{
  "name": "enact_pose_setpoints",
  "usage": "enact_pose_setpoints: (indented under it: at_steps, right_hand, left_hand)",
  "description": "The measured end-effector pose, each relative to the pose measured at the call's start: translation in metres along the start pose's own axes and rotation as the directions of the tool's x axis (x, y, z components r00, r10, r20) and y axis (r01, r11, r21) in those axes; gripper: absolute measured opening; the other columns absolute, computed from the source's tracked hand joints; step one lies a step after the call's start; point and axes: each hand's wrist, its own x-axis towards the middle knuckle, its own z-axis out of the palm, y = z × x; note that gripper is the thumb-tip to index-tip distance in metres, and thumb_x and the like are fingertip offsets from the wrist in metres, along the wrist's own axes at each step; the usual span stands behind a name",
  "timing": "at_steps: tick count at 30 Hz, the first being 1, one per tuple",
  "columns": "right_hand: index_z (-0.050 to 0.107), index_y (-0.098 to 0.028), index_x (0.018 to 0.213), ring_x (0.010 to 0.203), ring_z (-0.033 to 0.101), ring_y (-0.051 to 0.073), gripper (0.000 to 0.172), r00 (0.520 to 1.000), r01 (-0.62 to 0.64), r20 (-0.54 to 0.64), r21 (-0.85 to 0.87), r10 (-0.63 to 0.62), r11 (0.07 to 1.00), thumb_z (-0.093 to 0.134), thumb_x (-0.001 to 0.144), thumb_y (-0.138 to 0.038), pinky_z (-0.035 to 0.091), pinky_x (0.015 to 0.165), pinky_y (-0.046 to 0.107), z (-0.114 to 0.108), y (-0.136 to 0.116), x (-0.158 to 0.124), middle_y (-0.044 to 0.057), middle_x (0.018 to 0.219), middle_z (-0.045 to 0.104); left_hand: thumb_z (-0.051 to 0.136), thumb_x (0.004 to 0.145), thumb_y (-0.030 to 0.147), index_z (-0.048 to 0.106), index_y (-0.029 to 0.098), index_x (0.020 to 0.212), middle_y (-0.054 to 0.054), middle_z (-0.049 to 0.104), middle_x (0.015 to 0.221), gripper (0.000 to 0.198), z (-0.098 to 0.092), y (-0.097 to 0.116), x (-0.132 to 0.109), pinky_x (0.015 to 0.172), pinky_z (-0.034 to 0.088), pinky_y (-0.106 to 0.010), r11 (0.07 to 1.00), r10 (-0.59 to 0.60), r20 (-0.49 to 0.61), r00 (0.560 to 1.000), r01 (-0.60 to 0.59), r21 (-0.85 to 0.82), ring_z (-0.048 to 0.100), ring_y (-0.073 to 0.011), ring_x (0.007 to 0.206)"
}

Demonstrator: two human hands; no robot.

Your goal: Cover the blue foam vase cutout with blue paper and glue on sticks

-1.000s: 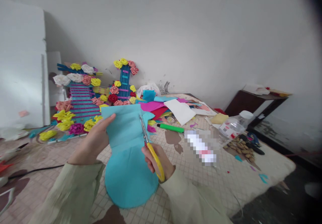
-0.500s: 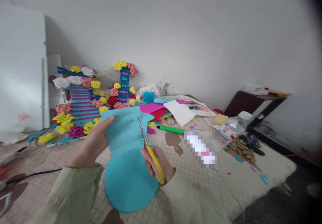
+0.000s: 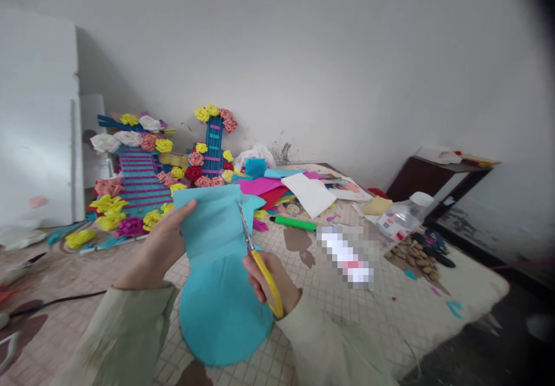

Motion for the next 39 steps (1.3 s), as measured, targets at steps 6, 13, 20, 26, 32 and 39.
enact_pose_setpoints:
  at_steps: [6, 13, 20, 26, 32, 39]
  right_hand:
    - [0.035, -0.02, 0.064, 0.03, 0.035, 0.002, 0.058, 0.999, 0.041, 0.024, 0.01, -0.041, 0.999, 0.048, 0.073, -0.075, 0.025, 0.03, 0.015, -0.001, 0.001, 0.0, -0.009, 0.05, 0.037]
    - [0.039, -0.019, 0.069, 0.034, 0.038, 0.004, 0.055, 0.998, 0.022, 0.051, 0.013, -0.023, 1.0, 0.044, 0.076, -0.074, 0.027, 0.034, 0.018, -0.002, 0.002, 0.0, -0.008, 0.054, 0.041]
    - [0.04, -0.02, 0.068, 0.039, 0.04, 0.006, 0.05, 0.999, -0.008, 0.046, -0.025, 0.009, 1.0, 0.047, 0.079, -0.068, 0.028, 0.039, 0.02, -0.003, -0.004, -0.003, -0.006, 0.052, 0.041]
    - [0.042, -0.02, 0.069, 0.041, 0.041, 0.007, 0.049, 0.999, -0.022, 0.038, -0.045, 0.023, 0.999, 0.048, 0.08, -0.067, 0.029, 0.041, 0.02, -0.004, -0.005, -0.003, -0.006, 0.05, 0.041]
    - [0.043, -0.02, 0.069, 0.041, 0.039, 0.007, 0.047, 0.999, -0.005, 0.031, -0.045, 0.007, 0.999, 0.048, 0.081, -0.065, 0.029, 0.042, 0.021, -0.004, -0.004, -0.003, -0.006, 0.05, 0.041]
    - [0.043, -0.019, 0.071, 0.043, 0.041, 0.007, 0.047, 1.0, -0.007, 0.008, -0.046, 0.007, 0.999, 0.047, 0.083, -0.064, 0.029, 0.042, 0.021, -0.003, -0.004, -0.002, -0.005, 0.056, 0.042]
  left_hand:
    - [0.067, 0.077, 0.026, 0.07, 0.015, 0.097, -0.007, 0.076, 0.089, 0.023, 0.005, -0.004, -0.005, 0.084, 0.056, -0.035, 0.999, -0.041, 0.02, 0.999, 0.041, 0.015, 0.071, -0.0235, 0.085]
    - [0.066, 0.077, 0.026, 0.067, 0.015, 0.107, -0.009, 0.074, 0.101, 0.032, 0.011, -0.004, -0.008, 0.08, 0.058, -0.038, 0.998, -0.058, 0.118, 0.991, 0.053, 0.044, 0.069, -0.0278, 0.092]
    - [0.069, 0.071, 0.026, 0.069, 0.013, 0.101, -0.011, 0.073, 0.103, 0.033, 0.014, -0.004, -0.007, 0.09, 0.053, -0.041, 0.999, -0.048, 0.129, 0.991, 0.045, 0.025, 0.065, -0.031, 0.103]
    - [0.079, 0.06, 0.03, 0.072, 0.013, 0.093, -0.012, 0.073, 0.101, 0.038, 0.01, -0.006, -0.006, 0.084, 0.057, -0.039, 0.997, -0.073, 0.139, 0.988, 0.066, 0.05, 0.066, -0.0332, 0.1]
    - [0.082, 0.058, 0.029, 0.073, 0.014, 0.092, -0.011, 0.073, 0.099, 0.038, 0.007, -0.008, -0.006, 0.086, 0.056, -0.04, 0.994, -0.109, 0.163, 0.981, 0.106, 0.025, 0.066, -0.0327, 0.099]
    - [0.084, 0.054, 0.028, 0.072, 0.013, 0.091, -0.012, 0.073, 0.101, 0.041, 0.01, -0.008, -0.008, 0.084, 0.057, -0.04, 0.994, -0.106, 0.145, 0.984, 0.101, 0.042, 0.066, -0.0329, 0.1]
